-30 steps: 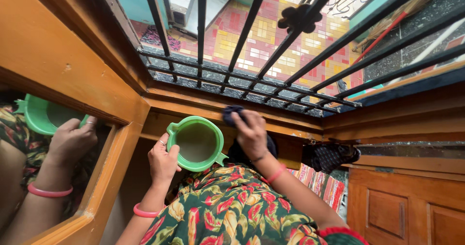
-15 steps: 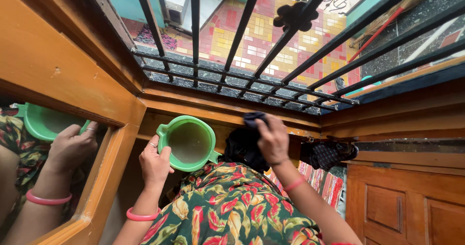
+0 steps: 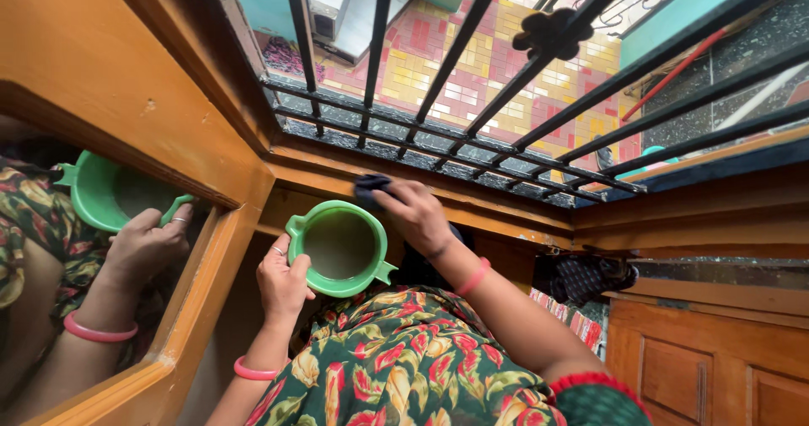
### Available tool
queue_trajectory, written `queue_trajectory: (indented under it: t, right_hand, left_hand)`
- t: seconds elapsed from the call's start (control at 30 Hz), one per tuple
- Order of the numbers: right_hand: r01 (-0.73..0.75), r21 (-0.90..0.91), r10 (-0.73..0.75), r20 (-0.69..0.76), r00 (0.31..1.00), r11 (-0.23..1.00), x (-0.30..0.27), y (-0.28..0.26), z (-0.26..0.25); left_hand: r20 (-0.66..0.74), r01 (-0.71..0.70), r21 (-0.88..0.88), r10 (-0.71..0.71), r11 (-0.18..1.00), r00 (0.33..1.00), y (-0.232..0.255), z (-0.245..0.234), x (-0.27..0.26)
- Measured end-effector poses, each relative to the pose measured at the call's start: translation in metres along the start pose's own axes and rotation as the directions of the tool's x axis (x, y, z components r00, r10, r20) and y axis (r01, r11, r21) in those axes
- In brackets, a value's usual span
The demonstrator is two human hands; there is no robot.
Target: The person cleans a window grill using a wet cloth, dipping it into a green bucket of water and wiping the metal bars.
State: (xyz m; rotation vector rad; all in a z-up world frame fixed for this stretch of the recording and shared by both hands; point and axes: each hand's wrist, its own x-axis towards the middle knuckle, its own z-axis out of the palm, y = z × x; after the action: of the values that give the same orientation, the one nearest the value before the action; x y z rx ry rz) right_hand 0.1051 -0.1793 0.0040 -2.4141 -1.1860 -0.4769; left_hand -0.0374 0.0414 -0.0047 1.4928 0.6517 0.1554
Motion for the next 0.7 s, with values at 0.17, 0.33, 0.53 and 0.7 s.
queue_trajectory:
  t: [0.17, 0.33, 0.53, 0.7]
  right_hand:
    - [0.084, 0.145, -0.107, 0.157, 0.982, 0.986, 0.049, -0.010, 0.017]
    - [0.070, 0.029, -0.070, -0.014, 0.997, 0.997, 0.007, -0.001, 0.000]
    - [-0.417, -0.243, 0.369, -0.219, 0.903, 0.876, -0.128, 0.046, -0.057]
    - [-0.705, -0.375, 0.592, -0.383, 0.709, 0.603, -0.193, 0.071, -0.078]
  left_hand:
    - [-0.021, 0.000, -0.033, -0.001, 0.999, 1.000, 0.001, -0.002, 0.000]
    - [-0.027, 0.019, 0.042, -0.018, 0.999, 0.999, 0.010, -0.002, 0.001]
    - [-0.011, 0.020, 0.070, -0.019, 0.997, 1.000, 0.014, -0.001, 0.006]
    - [0.005, 0.002, 0.096, -0.002, 0.995, 1.000, 0.014, 0.000, 0.012]
